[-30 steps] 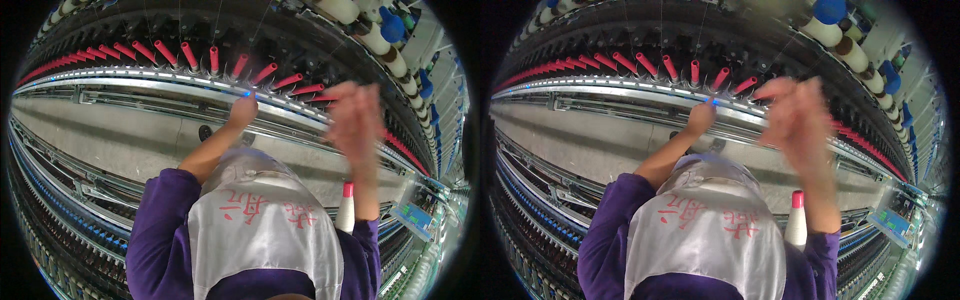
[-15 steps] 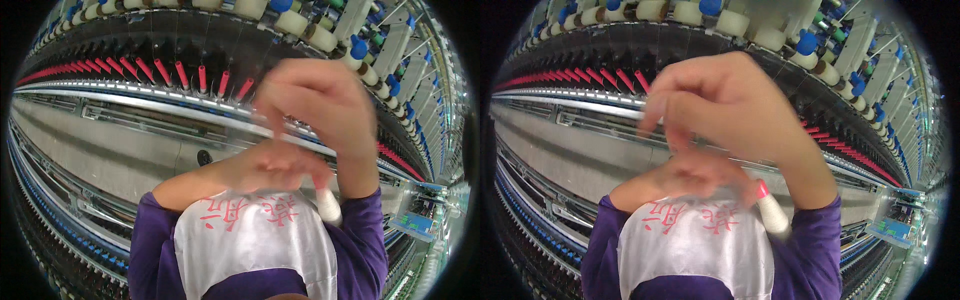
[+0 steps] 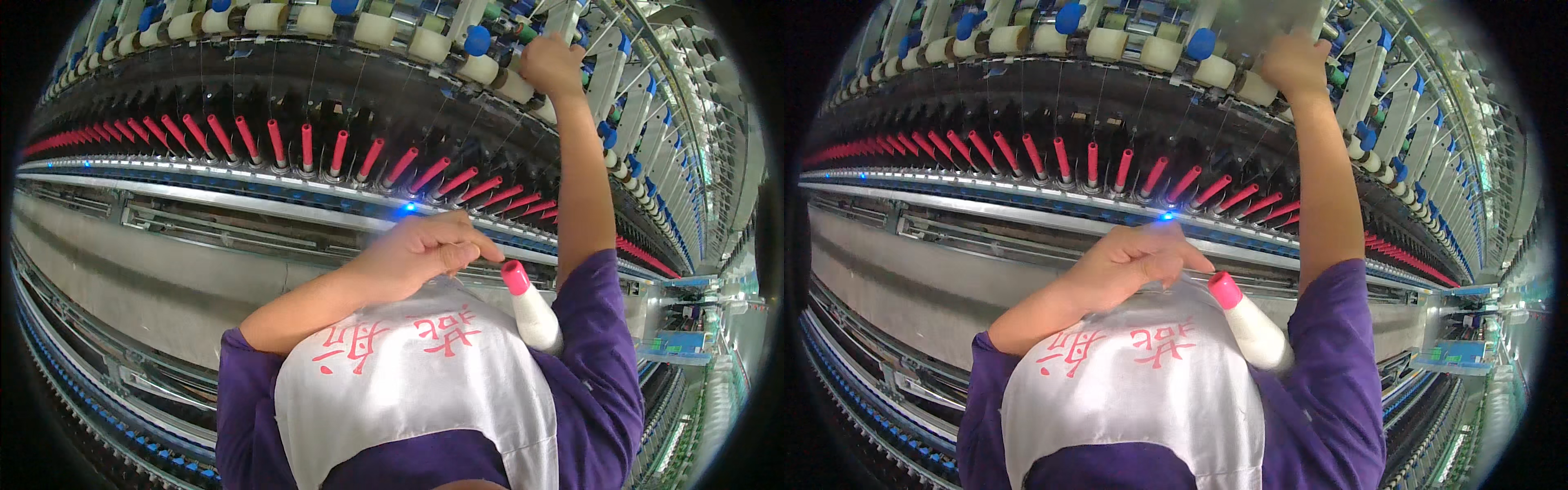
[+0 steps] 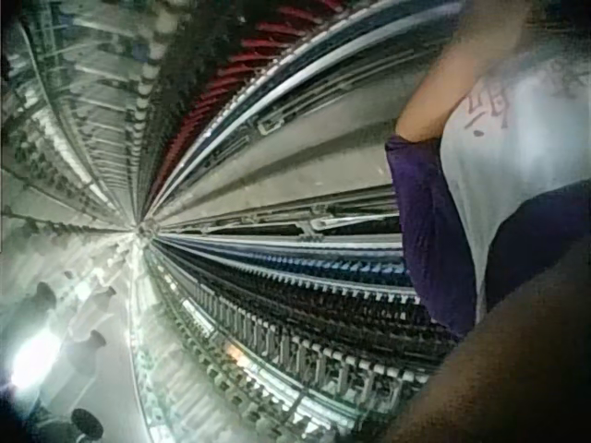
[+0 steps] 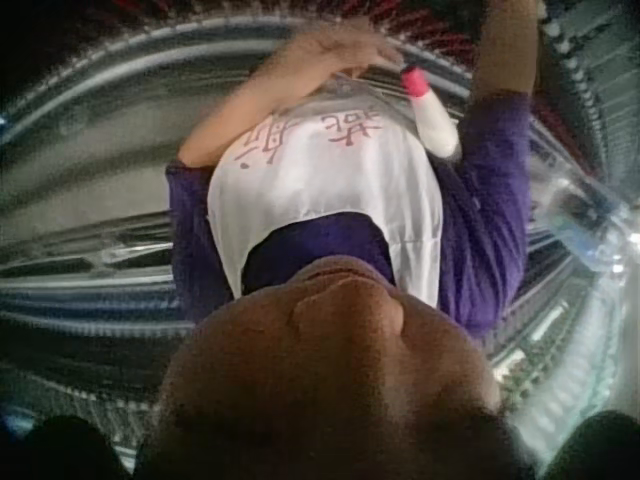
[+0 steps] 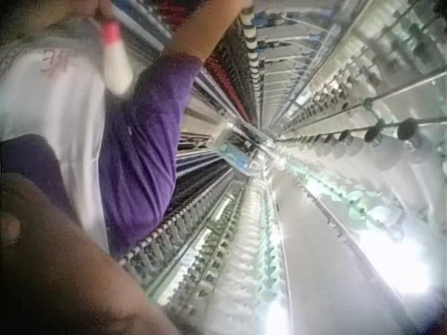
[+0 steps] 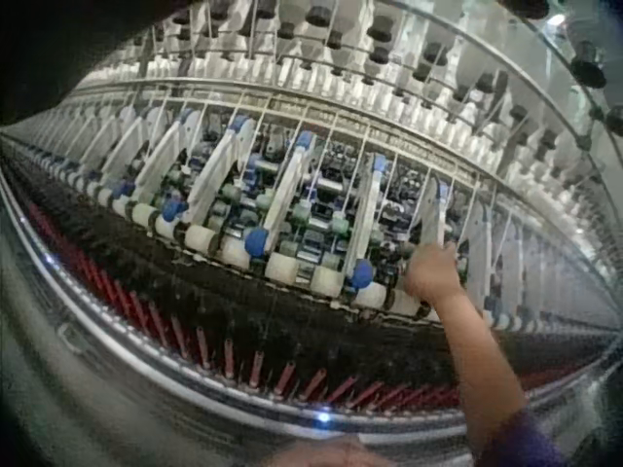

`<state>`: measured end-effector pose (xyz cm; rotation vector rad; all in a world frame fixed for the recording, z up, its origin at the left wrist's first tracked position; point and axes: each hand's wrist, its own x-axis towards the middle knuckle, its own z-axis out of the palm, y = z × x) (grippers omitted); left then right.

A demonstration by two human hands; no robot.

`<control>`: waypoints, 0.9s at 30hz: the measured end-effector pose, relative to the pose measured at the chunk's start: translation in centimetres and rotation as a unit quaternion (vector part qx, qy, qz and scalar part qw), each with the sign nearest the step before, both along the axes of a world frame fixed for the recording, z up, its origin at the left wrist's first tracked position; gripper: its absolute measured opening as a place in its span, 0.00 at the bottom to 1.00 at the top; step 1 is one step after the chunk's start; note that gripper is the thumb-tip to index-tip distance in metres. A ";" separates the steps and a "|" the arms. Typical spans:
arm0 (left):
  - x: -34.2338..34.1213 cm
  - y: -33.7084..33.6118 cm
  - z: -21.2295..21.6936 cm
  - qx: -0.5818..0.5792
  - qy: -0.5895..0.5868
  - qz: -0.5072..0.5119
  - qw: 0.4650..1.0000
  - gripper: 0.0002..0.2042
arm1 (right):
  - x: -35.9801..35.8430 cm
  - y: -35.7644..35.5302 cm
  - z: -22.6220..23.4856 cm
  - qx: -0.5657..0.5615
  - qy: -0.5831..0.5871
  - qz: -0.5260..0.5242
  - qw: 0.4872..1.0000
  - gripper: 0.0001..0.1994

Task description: The person threads yarn through red guides on a spinning machine, then walks to another section to repeat the threading. The person also replaces empty yarn bobbins with full ones and continues threading the machine.

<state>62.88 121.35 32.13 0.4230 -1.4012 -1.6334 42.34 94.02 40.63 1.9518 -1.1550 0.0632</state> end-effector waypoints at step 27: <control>19.1 12.5 -6.9 -0.007 -0.298 0.576 0.761 0.04 | 29.8 23.7 -19.7 0.692 -0.255 0.451 0.502 0.07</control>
